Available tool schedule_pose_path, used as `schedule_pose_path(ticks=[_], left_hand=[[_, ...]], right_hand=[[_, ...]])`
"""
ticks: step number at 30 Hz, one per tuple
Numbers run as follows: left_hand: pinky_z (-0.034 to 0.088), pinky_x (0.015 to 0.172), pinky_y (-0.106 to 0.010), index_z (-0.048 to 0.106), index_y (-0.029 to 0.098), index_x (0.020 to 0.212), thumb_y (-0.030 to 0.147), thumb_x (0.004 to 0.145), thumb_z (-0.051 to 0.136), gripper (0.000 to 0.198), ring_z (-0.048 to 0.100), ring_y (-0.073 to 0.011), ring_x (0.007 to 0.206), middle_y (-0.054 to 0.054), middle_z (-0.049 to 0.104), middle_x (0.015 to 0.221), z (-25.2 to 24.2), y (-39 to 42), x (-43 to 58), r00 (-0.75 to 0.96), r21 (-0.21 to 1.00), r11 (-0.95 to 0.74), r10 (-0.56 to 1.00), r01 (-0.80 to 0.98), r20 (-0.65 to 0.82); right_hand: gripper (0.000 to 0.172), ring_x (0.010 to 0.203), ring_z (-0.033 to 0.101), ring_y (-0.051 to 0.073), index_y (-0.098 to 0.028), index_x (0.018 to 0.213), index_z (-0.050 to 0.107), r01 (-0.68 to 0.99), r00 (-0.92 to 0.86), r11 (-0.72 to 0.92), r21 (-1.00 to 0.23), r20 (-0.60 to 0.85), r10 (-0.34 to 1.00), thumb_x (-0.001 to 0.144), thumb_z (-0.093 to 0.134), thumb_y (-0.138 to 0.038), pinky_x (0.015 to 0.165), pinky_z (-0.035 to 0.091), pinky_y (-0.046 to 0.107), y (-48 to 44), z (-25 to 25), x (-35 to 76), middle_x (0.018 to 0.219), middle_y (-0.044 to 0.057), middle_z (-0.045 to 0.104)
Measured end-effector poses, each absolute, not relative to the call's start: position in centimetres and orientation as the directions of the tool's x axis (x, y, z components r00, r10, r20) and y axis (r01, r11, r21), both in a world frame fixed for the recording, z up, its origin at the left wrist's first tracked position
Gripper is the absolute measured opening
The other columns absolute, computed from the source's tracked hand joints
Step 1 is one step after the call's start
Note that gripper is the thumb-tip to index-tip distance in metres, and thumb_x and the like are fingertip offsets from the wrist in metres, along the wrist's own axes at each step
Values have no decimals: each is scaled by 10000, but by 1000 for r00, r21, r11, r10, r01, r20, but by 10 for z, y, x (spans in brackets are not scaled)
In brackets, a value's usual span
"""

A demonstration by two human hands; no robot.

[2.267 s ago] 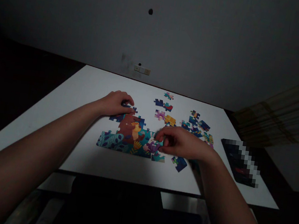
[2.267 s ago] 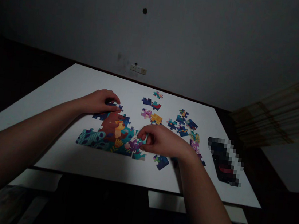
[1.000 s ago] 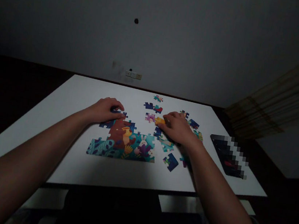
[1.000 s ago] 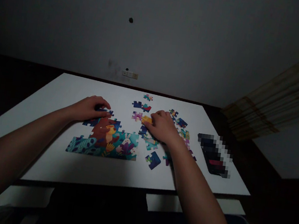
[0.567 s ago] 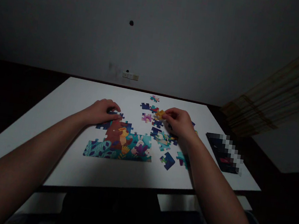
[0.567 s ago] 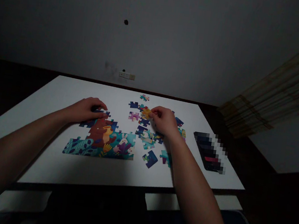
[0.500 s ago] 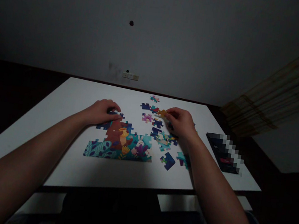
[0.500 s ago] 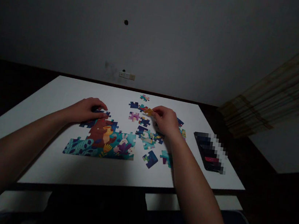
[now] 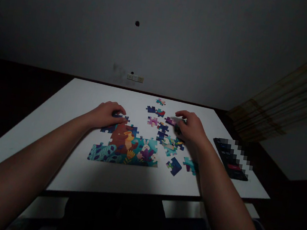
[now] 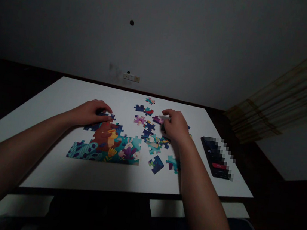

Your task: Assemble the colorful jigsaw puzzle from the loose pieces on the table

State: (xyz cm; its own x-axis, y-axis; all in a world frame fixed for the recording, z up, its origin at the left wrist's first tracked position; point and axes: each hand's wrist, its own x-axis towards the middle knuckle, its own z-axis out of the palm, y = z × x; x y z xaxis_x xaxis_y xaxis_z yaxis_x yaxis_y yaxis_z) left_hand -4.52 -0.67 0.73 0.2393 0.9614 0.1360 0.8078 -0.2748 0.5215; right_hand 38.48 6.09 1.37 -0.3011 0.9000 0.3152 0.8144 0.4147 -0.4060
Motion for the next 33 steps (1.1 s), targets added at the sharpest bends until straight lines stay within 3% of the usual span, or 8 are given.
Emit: schedule_pose_path(ticks=[4,10,17,25,29,33], left_hand=[[568,970,-501,915,276,1133,655,917,796,452,755,-339,1059,-135,839,1121,7,-6,-45,233,518,-273,962,811,141],[561,999,-500,913,278,1133,656,923,781,452,757,-341,1075,-136,842,1134,7,-7,-45,242,522,-277,961,807,135],[571,1003,-506,905,281,1140,656,931,779,447,758,-346,1097,-136,847,1156,6,-6,-46,237,517,-272,962,812,133],[571,1002,-527,906,283,1145,663,933,778,453,757,-349,1078,-138,842,1137,5,-6,-47,242,520,-283,959,806,145],[572,964,-510,910,283,1129,656,924,784,444,757,-340,1058,-136,843,1114,6,-6,-46,241,515,-279,960,811,141],[571,978,-504,911,285,1135,643,929,784,432,758,-336,1066,-134,839,1114,9,-8,-45,243,516,-282,959,809,143]], right_hand=[[495,1389,710,430,-245,1480,794,824,-344,428,-372,273,898,986,771,-253,1170,584,609,62,6,383,1384,189,809],[530,1317,722,429,-212,1483,764,808,-405,453,-377,205,891,962,845,-273,1163,575,629,62,6,379,1315,179,849],[545,1012,809,315,-220,1431,769,754,-320,386,-532,216,923,893,846,-183,1012,638,505,59,13,374,1225,130,847],[449,991,845,294,-222,1377,787,631,-248,333,-701,225,942,928,769,-216,925,655,448,60,9,372,1245,132,850],[411,1027,849,303,-220,1372,794,640,-249,333,-692,223,943,963,755,-233,944,650,456,60,9,371,1282,147,856],[363,1104,840,344,-224,1362,812,741,-245,338,-580,235,941,1005,768,-271,1043,630,513,61,11,372,1239,154,872]])
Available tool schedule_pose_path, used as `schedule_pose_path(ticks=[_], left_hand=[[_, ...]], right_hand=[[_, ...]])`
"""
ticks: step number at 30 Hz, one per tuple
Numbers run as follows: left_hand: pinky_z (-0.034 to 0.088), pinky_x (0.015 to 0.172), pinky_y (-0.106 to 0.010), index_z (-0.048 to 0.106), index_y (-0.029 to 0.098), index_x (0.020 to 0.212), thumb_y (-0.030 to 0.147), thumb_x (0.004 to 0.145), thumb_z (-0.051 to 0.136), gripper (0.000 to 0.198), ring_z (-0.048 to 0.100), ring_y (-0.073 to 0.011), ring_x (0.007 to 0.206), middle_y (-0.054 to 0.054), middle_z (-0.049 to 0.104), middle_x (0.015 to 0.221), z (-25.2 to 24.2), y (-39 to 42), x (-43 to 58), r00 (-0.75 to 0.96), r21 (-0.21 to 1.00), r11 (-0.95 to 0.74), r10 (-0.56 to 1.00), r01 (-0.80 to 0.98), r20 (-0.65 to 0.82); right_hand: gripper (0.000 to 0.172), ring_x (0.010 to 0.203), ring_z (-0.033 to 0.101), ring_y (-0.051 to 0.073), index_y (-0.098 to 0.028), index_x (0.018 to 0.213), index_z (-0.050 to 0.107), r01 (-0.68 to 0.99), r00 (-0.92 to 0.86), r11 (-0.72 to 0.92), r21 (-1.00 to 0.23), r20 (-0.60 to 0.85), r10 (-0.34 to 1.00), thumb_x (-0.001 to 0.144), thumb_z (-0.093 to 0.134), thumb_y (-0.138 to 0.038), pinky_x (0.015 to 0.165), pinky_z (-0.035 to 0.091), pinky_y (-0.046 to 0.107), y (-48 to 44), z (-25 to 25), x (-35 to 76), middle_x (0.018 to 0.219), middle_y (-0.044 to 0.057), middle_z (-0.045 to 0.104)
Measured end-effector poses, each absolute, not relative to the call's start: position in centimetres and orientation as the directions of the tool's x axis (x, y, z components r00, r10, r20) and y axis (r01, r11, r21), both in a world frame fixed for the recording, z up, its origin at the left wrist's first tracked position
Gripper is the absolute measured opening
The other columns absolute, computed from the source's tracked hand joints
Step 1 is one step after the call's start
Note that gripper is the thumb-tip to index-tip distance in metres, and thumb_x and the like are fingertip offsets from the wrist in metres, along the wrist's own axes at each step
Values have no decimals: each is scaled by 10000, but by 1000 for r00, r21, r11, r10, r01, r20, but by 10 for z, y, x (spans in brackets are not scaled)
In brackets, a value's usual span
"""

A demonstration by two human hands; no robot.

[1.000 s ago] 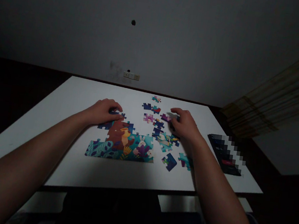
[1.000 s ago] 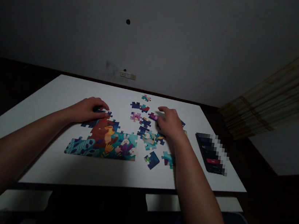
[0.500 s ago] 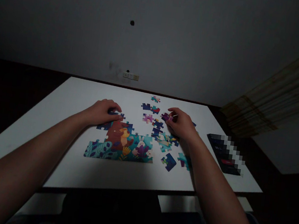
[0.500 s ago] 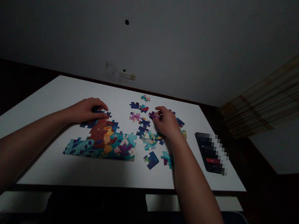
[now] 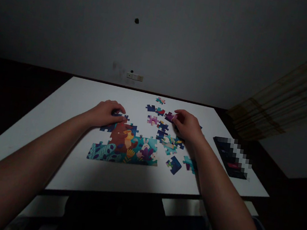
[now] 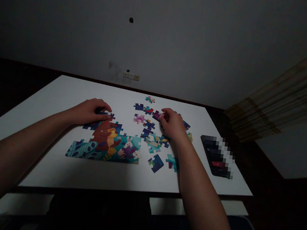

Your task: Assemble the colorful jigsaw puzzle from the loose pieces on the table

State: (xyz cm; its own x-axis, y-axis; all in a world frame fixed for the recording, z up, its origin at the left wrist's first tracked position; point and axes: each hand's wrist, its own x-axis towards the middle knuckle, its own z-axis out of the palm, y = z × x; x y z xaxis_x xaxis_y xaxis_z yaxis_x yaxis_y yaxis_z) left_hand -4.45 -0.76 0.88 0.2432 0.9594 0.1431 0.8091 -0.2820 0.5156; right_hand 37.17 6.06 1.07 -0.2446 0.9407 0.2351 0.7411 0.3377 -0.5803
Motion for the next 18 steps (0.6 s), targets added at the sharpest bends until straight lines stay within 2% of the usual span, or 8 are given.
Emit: schedule_pose_path(ticks=[2,4,6,8,10,13,15,18], left_hand=[[570,981,-515,911,277,1138,647,931,784,442,757,-342,1062,-140,836,1117,9,-8,-44,245,523,-282,959,805,139],[572,991,-526,910,269,1135,647,933,783,447,756,-346,1061,-147,838,1126,9,-8,-44,247,531,-281,959,799,137],[574,1011,-531,911,268,1131,639,929,791,440,755,-346,1071,-148,843,1135,9,-8,-44,243,534,-278,960,799,137],[575,1022,-529,913,270,1138,630,927,797,433,755,-347,1089,-146,846,1141,9,-8,-44,235,529,-271,962,804,136],[576,1019,-521,915,274,1145,623,925,802,428,759,-348,1102,-144,845,1148,8,-8,-43,233,525,-269,963,807,136],[575,1011,-498,918,281,1143,612,915,809,417,767,-345,1108,-135,842,1149,8,-8,-43,232,527,-270,963,806,139],[573,990,-481,919,279,1148,604,910,808,419,766,-340,1098,-130,838,1138,8,-8,-43,226,531,-264,965,805,136],[566,992,-482,919,277,1164,602,909,807,428,764,-343,1101,-128,837,1146,7,-8,-44,224,534,-256,966,806,126]], right_hand=[[343,1186,817,380,-231,1339,826,787,-262,362,-499,261,929,1009,787,-315,1085,611,548,60,15,375,1294,171,865],[282,1173,799,385,-236,1261,843,800,-294,396,-450,282,913,1016,777,-359,1053,610,543,57,23,380,1290,169,861],[204,1037,790,343,-245,1130,846,764,-390,452,-459,230,892,1021,758,-394,941,617,484,50,33,385,1151,132,865],[190,904,761,295,-261,1043,827,700,-534,512,-498,112,838,1003,792,-443,824,596,425,39,43,390,1014,83,843],[294,884,756,289,-275,1097,822,682,-616,540,-494,10,787,919,906,-495,787,583,413,27,49,392,1025,66,841],[494,942,780,326,-292,1201,831,747,-601,531,-401,-63,797,782,1033,-457,824,597,447,15,50,391,1139,92,854],[456,975,789,342,-292,1180,840,770,-590,523,-364,-96,802,776,1031,-382,861,607,472,13,48,388,1153,103,852],[393,967,787,334,-287,1149,835,764,-600,520,-381,-125,790,795,999,-324,860,606,479,15,50,387,1116,98,845]])
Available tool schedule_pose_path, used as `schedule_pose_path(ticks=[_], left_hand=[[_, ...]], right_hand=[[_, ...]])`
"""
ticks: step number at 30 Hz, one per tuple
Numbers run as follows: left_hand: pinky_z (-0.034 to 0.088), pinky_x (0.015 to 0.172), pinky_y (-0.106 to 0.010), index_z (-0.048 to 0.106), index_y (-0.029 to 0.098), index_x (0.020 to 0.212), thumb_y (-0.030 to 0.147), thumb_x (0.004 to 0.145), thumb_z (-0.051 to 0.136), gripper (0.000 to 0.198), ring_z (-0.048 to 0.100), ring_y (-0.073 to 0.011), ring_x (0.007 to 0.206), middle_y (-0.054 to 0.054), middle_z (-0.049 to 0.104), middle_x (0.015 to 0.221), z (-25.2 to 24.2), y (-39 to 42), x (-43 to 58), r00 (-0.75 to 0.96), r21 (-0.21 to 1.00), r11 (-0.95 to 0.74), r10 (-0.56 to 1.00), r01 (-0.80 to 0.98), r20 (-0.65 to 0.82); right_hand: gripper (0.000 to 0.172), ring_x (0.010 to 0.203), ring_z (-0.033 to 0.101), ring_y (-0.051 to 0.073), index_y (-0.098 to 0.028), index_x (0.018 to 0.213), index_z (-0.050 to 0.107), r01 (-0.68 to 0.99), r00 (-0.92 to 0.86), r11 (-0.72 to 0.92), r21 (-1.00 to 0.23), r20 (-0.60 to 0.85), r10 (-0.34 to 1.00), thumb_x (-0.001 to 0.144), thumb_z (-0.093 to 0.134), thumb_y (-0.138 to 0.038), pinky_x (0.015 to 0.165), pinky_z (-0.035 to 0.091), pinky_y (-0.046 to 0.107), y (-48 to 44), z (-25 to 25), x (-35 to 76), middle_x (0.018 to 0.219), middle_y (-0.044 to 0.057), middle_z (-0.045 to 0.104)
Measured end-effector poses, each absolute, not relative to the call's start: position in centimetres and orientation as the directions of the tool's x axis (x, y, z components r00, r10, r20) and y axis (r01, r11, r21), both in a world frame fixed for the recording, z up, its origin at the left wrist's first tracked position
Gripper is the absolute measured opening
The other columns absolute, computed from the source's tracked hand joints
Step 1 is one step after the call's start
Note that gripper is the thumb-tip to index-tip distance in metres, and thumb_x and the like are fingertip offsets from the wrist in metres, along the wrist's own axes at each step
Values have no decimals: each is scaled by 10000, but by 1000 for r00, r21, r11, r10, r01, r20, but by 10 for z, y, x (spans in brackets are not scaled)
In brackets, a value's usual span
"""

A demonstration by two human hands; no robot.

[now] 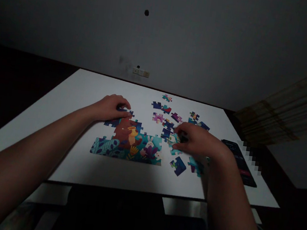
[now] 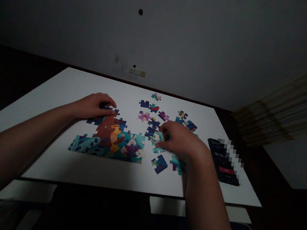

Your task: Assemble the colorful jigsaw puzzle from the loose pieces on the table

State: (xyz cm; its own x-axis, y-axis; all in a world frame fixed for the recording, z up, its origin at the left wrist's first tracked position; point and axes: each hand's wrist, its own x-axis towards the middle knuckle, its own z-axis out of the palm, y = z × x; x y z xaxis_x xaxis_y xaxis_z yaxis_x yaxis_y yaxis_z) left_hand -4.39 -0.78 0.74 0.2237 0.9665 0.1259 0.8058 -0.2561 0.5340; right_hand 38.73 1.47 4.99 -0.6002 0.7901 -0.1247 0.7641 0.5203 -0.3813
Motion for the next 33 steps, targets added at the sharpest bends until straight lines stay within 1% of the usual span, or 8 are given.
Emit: schedule_pose_path(ticks=[4,8,10,14,18,23,30,33], left_hand=[[559,1057,-498,919,290,1162,612,914,818,419,763,-349,1146,-124,843,1179,7,-7,-45,239,527,-265,964,807,119],[561,1065,-501,914,296,1167,620,920,818,419,758,-348,1160,-120,846,1188,7,-6,-46,240,527,-263,964,808,114],[559,1074,-507,913,293,1172,618,925,814,420,757,-350,1167,-122,846,1194,6,-6,-47,240,524,-265,964,809,116],[556,1070,-513,914,286,1174,610,924,813,421,760,-356,1165,-132,845,1194,7,-7,-46,239,519,-266,964,813,119],[557,1071,-497,909,281,1175,634,935,787,444,763,-350,1187,-128,848,1217,11,-8,-44,257,512,-276,960,814,110],[563,1026,-463,898,270,1206,656,930,786,487,768,-330,1160,-116,847,1213,15,-9,-44,250,499,-254,965,829,77],[540,993,-466,910,295,1224,641,906,837,475,775,-328,1110,-92,850,1164,13,-8,-46,180,493,-182,982,851,52],[542,981,-461,913,298,1236,641,900,846,485,773,-328,1107,-95,849,1159,12,-7,-47,174,505,-176,983,845,51]], right_hand=[[108,788,723,249,-278,994,796,674,-656,496,-547,-134,743,926,853,-342,720,547,403,11,63,388,897,42,796],[83,707,683,198,-273,980,804,540,-773,360,-760,-279,571,939,808,-346,652,519,345,-2,71,380,810,-3,760],[81,687,671,184,-276,983,814,547,-790,370,-751,-317,525,904,805,-286,641,503,333,-8,69,372,794,-16,759],[146,688,665,178,-281,964,817,585,-785,490,-647,-300,542,858,762,-198,663,482,339,-11,64,360,786,-24,763],[40,699,677,184,-255,923,783,624,-766,532,-573,-312,562,883,778,-257,686,467,352,-14,67,355,798,-4,776],[82,678,677,184,-251,881,746,645,-754,577,-501,-296,586,883,825,-272,691,445,361,-21,73,349,778,-4,776],[35,654,620,171,-264,881,756,616,-768,560,-554,-264,583,914,751,-254,680,415,357,-17,76,360,761,-23,739],[70,685,641,178,-270,915,753,641,-746,523,-562,-295,597,863,780,-233,682,433,353,-14,80,369,802,-29,748]])
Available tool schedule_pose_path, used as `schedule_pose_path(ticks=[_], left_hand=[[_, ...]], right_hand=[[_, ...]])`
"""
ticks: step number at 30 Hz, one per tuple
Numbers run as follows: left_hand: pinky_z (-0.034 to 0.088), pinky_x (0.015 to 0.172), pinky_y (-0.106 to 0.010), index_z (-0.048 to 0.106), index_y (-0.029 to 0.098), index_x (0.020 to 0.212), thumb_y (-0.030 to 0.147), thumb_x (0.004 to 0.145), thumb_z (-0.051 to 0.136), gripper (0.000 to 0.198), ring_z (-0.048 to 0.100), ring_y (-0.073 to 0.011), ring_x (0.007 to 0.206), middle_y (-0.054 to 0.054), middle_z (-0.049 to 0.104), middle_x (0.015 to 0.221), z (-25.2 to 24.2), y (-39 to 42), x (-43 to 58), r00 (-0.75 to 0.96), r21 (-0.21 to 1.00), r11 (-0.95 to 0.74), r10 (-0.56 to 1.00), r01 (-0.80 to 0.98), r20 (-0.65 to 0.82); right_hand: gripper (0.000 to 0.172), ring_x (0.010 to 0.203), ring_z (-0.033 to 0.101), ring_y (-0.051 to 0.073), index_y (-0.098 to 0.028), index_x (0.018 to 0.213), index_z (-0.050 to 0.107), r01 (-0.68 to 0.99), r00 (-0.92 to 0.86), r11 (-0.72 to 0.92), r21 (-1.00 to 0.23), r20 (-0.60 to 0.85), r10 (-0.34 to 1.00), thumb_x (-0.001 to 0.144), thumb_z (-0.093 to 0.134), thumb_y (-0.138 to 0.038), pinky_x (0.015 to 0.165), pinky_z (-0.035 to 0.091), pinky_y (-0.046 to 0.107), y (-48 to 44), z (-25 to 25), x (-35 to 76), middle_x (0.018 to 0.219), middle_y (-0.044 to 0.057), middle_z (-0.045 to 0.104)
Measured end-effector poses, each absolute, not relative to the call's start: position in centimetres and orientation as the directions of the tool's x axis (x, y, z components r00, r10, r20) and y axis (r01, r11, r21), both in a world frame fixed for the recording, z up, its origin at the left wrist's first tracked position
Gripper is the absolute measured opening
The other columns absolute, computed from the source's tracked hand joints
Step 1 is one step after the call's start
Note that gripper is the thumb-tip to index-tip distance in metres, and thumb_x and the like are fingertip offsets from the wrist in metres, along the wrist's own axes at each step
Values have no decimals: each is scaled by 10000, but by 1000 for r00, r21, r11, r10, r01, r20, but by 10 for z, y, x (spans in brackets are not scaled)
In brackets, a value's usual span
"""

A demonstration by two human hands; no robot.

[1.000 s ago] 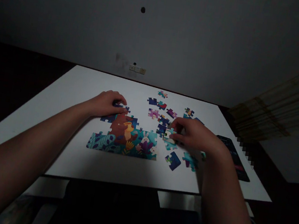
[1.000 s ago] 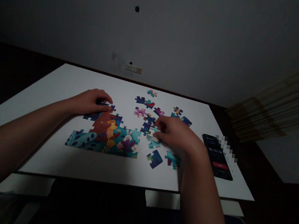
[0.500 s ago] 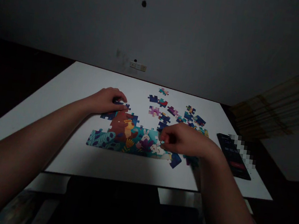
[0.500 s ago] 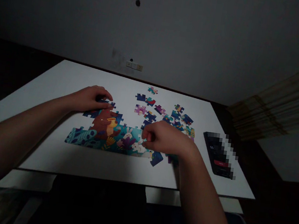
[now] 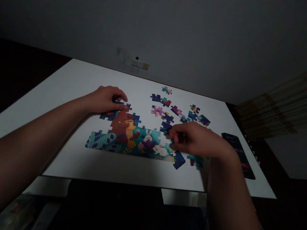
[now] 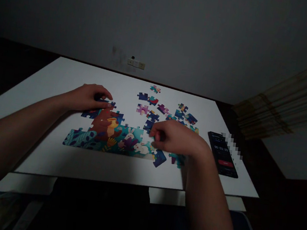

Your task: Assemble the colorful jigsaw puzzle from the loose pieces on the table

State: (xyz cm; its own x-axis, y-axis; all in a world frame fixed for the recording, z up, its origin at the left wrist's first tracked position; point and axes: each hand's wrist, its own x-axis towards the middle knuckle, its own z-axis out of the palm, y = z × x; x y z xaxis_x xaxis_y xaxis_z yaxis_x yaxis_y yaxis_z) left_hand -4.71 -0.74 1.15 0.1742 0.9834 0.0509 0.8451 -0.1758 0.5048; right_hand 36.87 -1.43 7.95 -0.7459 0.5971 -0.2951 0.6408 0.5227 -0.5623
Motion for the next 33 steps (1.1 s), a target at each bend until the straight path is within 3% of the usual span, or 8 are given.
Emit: schedule_pose_path(ticks=[5,11,15,18,21,24,33], left_hand=[[557,979,-452,916,299,1210,676,887,831,504,770,-331,1119,-95,846,1180,10,-6,-48,188,523,-193,980,830,63],[563,972,-458,922,302,1202,696,874,817,524,774,-344,1131,-102,852,1198,8,-4,-49,186,522,-194,980,831,68],[572,983,-460,919,296,1196,717,866,802,548,785,-351,1131,-108,860,1217,6,-3,-50,177,514,-190,981,836,74],[579,1005,-468,919,314,1177,713,870,793,519,794,-357,1140,-107,868,1231,6,-2,-51,185,514,-198,980,835,77],[587,1002,-488,918,316,1161,732,868,780,527,796,-371,1129,-119,870,1212,7,-1,-51,188,506,-196,980,840,67],[593,1006,-518,916,302,1175,748,860,777,564,791,-390,1127,-137,869,1209,7,1,-53,186,510,-194,980,838,68],[600,1009,-503,915,302,1108,727,878,819,492,784,-358,1104,-136,868,1173,-1,7,-60,244,569,-253,965,783,95]], right_hand=[[299,716,658,192,-288,959,728,672,-732,540,-506,-348,585,754,928,-201,669,442,352,-16,75,365,845,-41,748],[188,722,664,204,-277,935,705,677,-726,589,-443,-264,635,887,885,-245,674,438,355,-18,91,374,827,-17,746],[14,857,746,241,-265,1020,765,691,-689,612,-384,-93,719,1012,754,-263,783,529,378,-53,108,398,961,36,817],[178,1037,791,305,-237,1151,799,726,-597,610,-318,150,788,1126,640,-312,932,608,475,-110,93,405,1122,103,853],[237,1219,807,359,-245,1319,790,717,-551,629,-301,309,775,1158,619,-282,1078,642,600,-169,54,398,1271,130,870],[355,1431,755,391,-316,1460,754,767,-435,557,-318,380,816,1128,655,-239,1167,640,661,-207,16,391,1494,125,826],[336,1473,691,437,-373,1421,794,850,-235,390,-355,409,882,1116,673,-299,1183,600,731,-206,-3,385,1456,113,826]])
